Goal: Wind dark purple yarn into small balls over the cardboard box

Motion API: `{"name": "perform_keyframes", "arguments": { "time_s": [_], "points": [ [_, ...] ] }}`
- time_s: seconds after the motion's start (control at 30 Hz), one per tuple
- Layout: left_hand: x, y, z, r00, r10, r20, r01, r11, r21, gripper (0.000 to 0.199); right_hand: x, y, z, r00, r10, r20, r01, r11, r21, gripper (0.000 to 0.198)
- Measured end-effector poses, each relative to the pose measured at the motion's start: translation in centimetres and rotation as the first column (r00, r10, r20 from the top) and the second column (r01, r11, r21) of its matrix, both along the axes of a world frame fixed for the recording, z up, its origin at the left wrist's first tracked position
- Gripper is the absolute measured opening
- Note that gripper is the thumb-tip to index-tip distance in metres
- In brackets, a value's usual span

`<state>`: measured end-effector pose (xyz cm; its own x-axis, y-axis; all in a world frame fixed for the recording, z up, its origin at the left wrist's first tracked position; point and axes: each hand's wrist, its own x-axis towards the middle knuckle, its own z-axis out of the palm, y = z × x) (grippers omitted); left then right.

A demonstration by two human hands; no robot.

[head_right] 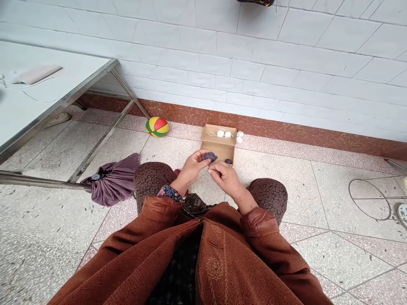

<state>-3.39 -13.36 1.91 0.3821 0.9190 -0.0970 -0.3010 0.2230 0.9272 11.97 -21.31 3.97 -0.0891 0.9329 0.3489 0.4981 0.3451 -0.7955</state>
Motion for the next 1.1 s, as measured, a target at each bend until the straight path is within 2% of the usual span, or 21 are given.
{"name": "perform_keyframes", "arguments": {
  "time_s": [0.13,0.27,0.37,0.5,0.63,0.77,0.93,1.0,1.1],
  "points": [
    [-0.3,-0.2,0.1,0.993,-0.065,-0.101,0.070,0.996,0.051,0.044,0.4,-0.2,2.0,0.999,-0.033,-0.008,0.033,0.999,0.036,0.028],
    [-0.4,-0.9,0.2,0.962,-0.236,-0.140,0.248,0.966,0.073,0.044,1.1,0.2,2.7,0.997,-0.078,-0.025,0.080,0.995,0.054,0.028],
    [-0.4,-1.6,0.4,0.938,-0.338,-0.075,0.342,0.938,0.059,0.053,1.6,0.7,2.1,0.987,-0.150,-0.064,0.153,0.988,0.038,0.028],
    [-0.7,-1.8,1.1,0.919,-0.387,0.077,0.384,0.922,0.054,0.065,2.0,1.5,0.1,0.961,-0.241,-0.132,0.238,0.970,-0.040,0.031],
    [-0.9,-1.7,1.4,0.951,-0.278,0.138,0.276,0.961,0.032,0.054,1.5,1.6,-2.3,0.960,-0.226,-0.166,0.204,0.969,-0.138,0.035],
    [-0.9,-1.3,0.7,0.989,-0.118,0.088,0.119,0.993,-0.005,0.044,0.5,0.9,-2.9,0.983,-0.150,-0.109,0.140,0.985,-0.097,0.032],
    [-1.0,-0.7,-0.1,0.999,-0.017,-0.043,0.019,0.998,0.052,0.045,0.0,-0.1,-0.6,0.999,0.032,-0.042,-0.031,0.999,0.017,0.025],
    [-1.1,-0.7,-0.1,0.993,-0.033,-0.117,0.043,0.996,0.078,0.047,0.3,-0.3,0.7,0.997,0.067,-0.035,-0.065,0.996,0.060,0.022],
    [-1.1,-1.0,-0.1,0.977,-0.119,-0.177,0.138,0.985,0.102,0.045,1.1,0.1,2.4,0.999,0.046,-0.023,-0.043,0.994,0.101,0.019]
  ]
}}
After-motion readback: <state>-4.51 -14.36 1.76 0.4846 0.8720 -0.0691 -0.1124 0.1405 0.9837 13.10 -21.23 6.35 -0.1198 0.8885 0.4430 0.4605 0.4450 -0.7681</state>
